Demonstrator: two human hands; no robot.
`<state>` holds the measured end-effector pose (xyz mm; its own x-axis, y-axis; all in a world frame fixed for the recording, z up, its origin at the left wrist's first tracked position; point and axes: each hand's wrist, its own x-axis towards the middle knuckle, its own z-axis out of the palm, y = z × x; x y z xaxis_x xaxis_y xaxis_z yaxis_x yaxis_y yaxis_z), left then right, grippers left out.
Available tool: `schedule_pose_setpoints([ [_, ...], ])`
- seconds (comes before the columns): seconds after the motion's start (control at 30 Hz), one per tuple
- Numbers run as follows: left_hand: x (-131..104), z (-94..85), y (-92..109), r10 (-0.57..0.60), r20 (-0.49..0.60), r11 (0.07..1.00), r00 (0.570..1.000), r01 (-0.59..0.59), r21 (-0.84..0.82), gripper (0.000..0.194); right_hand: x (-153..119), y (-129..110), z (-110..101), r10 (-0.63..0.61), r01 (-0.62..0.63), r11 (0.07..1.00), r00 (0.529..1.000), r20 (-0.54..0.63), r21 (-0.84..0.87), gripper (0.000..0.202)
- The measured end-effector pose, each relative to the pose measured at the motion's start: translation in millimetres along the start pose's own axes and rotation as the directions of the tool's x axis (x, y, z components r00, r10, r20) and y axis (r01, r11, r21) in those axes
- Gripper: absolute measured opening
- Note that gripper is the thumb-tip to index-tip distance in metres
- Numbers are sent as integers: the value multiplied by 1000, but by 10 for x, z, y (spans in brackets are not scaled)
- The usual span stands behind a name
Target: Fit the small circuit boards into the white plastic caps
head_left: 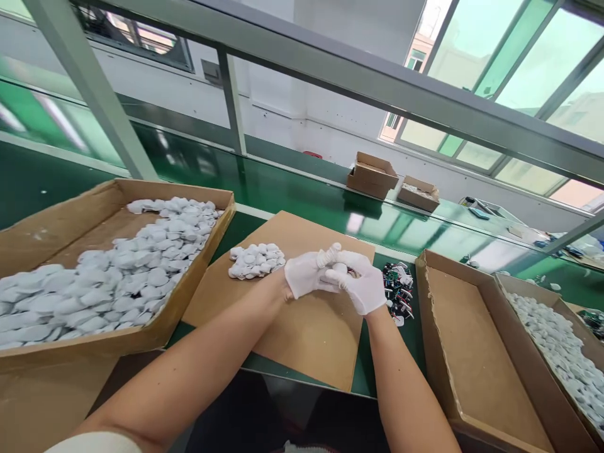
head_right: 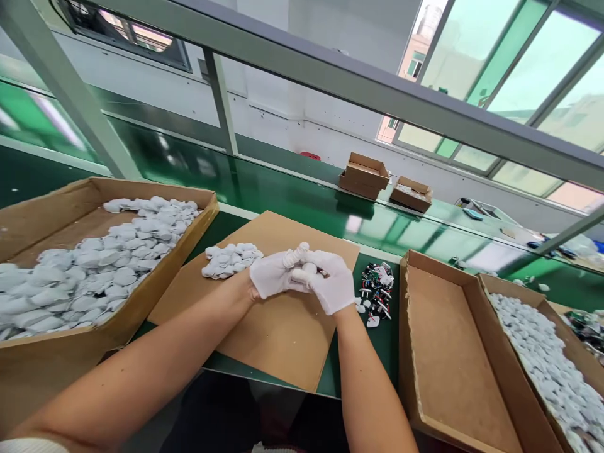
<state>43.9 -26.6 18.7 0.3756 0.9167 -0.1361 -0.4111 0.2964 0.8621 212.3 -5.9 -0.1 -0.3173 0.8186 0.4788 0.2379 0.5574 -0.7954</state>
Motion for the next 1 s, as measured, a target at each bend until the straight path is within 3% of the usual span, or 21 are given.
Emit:
schedule_pose_setpoints([
  [0.13, 55, -59, -47, 59, -12, 998, 998, -59, 18, 48, -2, -58, 36, 15, -15, 995, 1000, 7, -96, 74],
  [0.17, 55, -60, -50, 64, -16, 998, 998, -64, 7, 48, 3, -71, 44, -7, 5, 991, 1000, -9, -132, 73],
  [0.3, 3, 1, -42, 88, -62, 996, 994, -89, -14, 43, 37, -59, 73, -138, 115, 957, 988, -71, -268, 33],
  [0.43, -56, 116, -18, 94, -166, 991, 982, -76, 111, 33, 49, 22, 103, -242, 208, 918, 968, -61, -336, 28],
  [0.53, -68, 163, -3, 99, -201, 993, 975, -82, 90, 30, 39, 42, 108, -273, 234, 907, 960, -66, -350, 27],
  [0.7, -26, 86, -28, 65, -124, 998, 990, -65, 11, 30, 17, -11, 97, -202, 162, 929, 975, -90, -332, 27],
  [0.8, 6, 29, -24, 75, -71, 994, 995, -80, -73, 32, 12, -10, 108, -166, 126, 938, 981, -98, -324, 42],
  [0.9, 26, -2, 15, -37, 56, 985, 998, 46, -168, 45, 12, 16, 111, -144, 90, 932, 981, -133, -351, 64],
  [1.0, 41, -32, 36, -79, 145, 974, 986, 107, -200, 52, 14, 25, 85, -133, 83, 937, 983, -125, -340, 62],
])
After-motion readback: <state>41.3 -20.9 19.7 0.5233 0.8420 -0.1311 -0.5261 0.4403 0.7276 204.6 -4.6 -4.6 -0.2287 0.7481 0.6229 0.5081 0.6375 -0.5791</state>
